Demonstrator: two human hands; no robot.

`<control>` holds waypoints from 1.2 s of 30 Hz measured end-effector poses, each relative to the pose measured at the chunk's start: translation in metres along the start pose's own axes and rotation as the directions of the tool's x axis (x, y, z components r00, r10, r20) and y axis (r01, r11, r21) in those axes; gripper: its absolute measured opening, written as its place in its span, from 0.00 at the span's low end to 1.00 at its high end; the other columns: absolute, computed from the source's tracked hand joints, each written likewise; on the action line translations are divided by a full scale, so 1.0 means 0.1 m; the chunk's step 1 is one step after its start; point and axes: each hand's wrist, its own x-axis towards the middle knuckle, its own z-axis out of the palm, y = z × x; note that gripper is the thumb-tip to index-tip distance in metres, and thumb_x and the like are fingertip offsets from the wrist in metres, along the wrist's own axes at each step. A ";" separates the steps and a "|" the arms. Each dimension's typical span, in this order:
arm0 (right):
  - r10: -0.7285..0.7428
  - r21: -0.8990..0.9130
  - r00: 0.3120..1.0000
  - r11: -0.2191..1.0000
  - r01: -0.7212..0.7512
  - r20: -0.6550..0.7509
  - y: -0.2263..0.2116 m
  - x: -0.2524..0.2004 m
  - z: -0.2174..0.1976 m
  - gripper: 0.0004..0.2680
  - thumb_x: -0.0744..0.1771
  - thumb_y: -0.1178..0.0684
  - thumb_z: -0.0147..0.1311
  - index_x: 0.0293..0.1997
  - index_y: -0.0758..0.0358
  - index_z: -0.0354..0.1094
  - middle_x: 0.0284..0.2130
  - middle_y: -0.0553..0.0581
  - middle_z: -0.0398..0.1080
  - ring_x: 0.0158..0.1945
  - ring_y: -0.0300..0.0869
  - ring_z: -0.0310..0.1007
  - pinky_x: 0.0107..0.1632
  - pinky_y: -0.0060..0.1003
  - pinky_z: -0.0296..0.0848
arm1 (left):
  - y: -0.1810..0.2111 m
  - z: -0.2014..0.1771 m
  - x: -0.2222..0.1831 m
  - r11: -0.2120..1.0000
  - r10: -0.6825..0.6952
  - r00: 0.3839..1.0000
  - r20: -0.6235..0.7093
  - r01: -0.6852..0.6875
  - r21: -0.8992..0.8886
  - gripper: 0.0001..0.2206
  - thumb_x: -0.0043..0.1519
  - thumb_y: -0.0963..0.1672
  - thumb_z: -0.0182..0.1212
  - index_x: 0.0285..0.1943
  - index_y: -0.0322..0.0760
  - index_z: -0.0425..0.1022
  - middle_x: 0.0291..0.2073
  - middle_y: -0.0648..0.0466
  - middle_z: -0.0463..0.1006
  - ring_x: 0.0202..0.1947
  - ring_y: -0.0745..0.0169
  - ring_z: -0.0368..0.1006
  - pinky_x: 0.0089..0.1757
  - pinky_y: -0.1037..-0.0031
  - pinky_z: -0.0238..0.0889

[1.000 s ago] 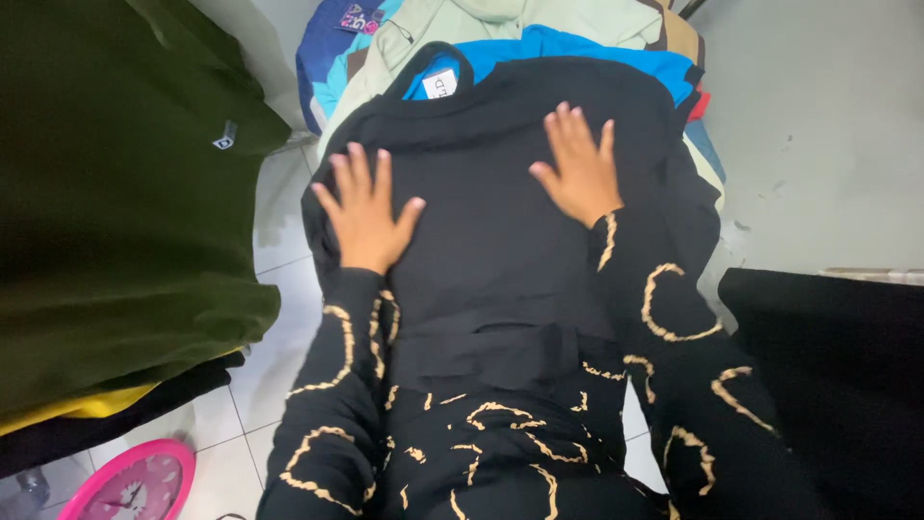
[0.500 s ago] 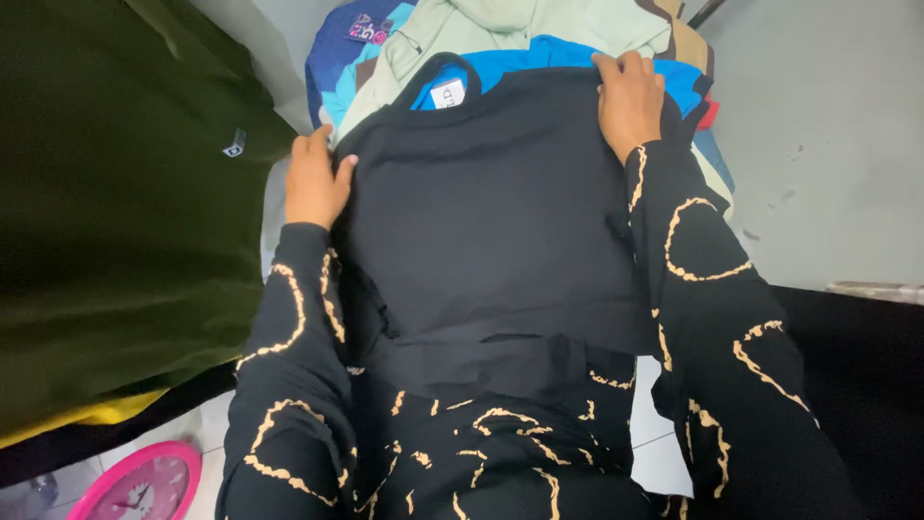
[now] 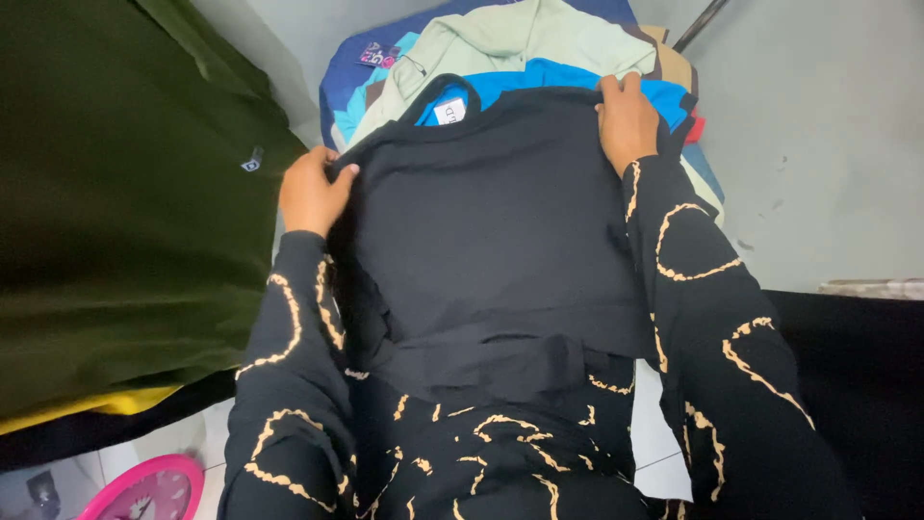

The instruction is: Putting a t-shirt on a hanger and hanging it on a clothing rack.

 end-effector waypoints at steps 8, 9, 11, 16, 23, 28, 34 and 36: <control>-0.014 0.151 0.993 0.988 0.032 -0.114 0.16 -0.21 -0.06 0.08 0.67 0.64 0.56 0.48 0.64 0.62 0.46 0.66 0.65 0.45 0.64 0.71 0.44 0.54 0.70 | 0.18 -0.29 -0.28 0.991 0.067 0.991 -0.120 -0.080 -0.109 0.09 0.62 0.45 0.71 0.41 0.35 0.77 0.35 0.46 0.77 0.37 0.44 0.75 0.39 0.60 0.67; 0.035 0.196 0.993 0.981 -0.012 -0.115 0.20 -0.27 -0.10 0.08 0.68 0.63 0.56 0.49 0.64 0.62 0.45 0.65 0.66 0.46 0.64 0.71 0.45 0.54 0.69 | 0.25 -0.37 -0.34 0.985 0.076 0.986 -0.146 -0.097 -0.142 0.08 0.63 0.44 0.70 0.42 0.35 0.77 0.36 0.46 0.77 0.37 0.44 0.75 0.39 0.60 0.67; 0.080 0.240 0.990 0.970 -0.051 -0.115 0.24 -0.44 -0.29 0.08 0.68 0.62 0.56 0.49 0.64 0.61 0.44 0.64 0.67 0.48 0.64 0.71 0.47 0.54 0.68 | 0.34 -0.52 -0.53 0.978 0.082 0.981 -0.177 -0.113 -0.176 0.08 0.64 0.44 0.69 0.43 0.35 0.77 0.37 0.46 0.77 0.38 0.45 0.75 0.40 0.61 0.67; 0.006 0.125 0.999 0.992 0.000 -0.044 0.11 -1.27 -1.03 0.08 0.66 0.65 0.54 0.46 0.66 0.59 0.45 0.65 0.64 0.50 0.61 0.67 0.52 0.52 0.67 | 0.47 -0.80 -1.25 0.956 0.249 0.967 0.058 -0.236 -0.174 0.03 0.57 0.42 0.68 0.36 0.39 0.78 0.30 0.51 0.76 0.35 0.47 0.74 0.38 0.60 0.65; -0.008 0.026 1.000 1.000 0.007 0.020 0.00 -1.87 -1.15 0.06 0.64 0.66 0.52 0.40 0.62 0.68 0.48 0.60 0.70 0.53 0.59 0.69 0.54 0.51 0.68 | 0.65 -0.91 -1.61 0.957 0.270 0.864 0.426 -0.193 -0.216 0.07 0.52 0.46 0.71 0.31 0.40 0.80 0.27 0.54 0.80 0.34 0.50 0.76 0.35 0.61 0.67; -0.007 0.087 0.990 0.996 0.019 -0.138 -0.47 -1.58 -1.13 0.04 0.65 0.65 0.54 0.39 0.63 0.70 0.45 0.60 0.73 0.54 0.56 0.70 0.56 0.51 0.68 | 0.78 -0.65 -1.52 0.948 0.214 0.976 0.043 -0.197 -0.249 0.06 0.62 0.43 0.66 0.44 0.38 0.81 0.42 0.50 0.82 0.49 0.46 0.77 0.51 0.62 0.69; -0.183 0.179 0.982 0.969 0.170 0.054 -1.41 -1.38 -0.57 0.14 0.65 0.48 0.58 0.55 0.59 0.73 0.58 0.61 0.70 0.65 0.52 0.66 0.65 0.61 0.58 | 1.20 0.29 -1.55 0.939 0.310 0.948 0.072 -0.293 -0.178 0.27 0.61 0.50 0.64 0.67 0.34 0.69 0.68 0.39 0.65 0.72 0.32 0.55 0.66 0.44 0.44; -0.205 0.136 0.973 0.972 0.190 0.107 -1.50 -1.52 -0.28 0.17 0.67 0.46 0.56 0.62 0.59 0.69 0.64 0.62 0.65 0.69 0.55 0.60 0.66 0.66 0.52 | 1.15 0.49 -1.63 0.944 0.314 0.943 0.110 -0.298 -0.144 0.31 0.62 0.52 0.63 0.71 0.33 0.65 0.71 0.38 0.61 0.73 0.32 0.50 0.67 0.42 0.40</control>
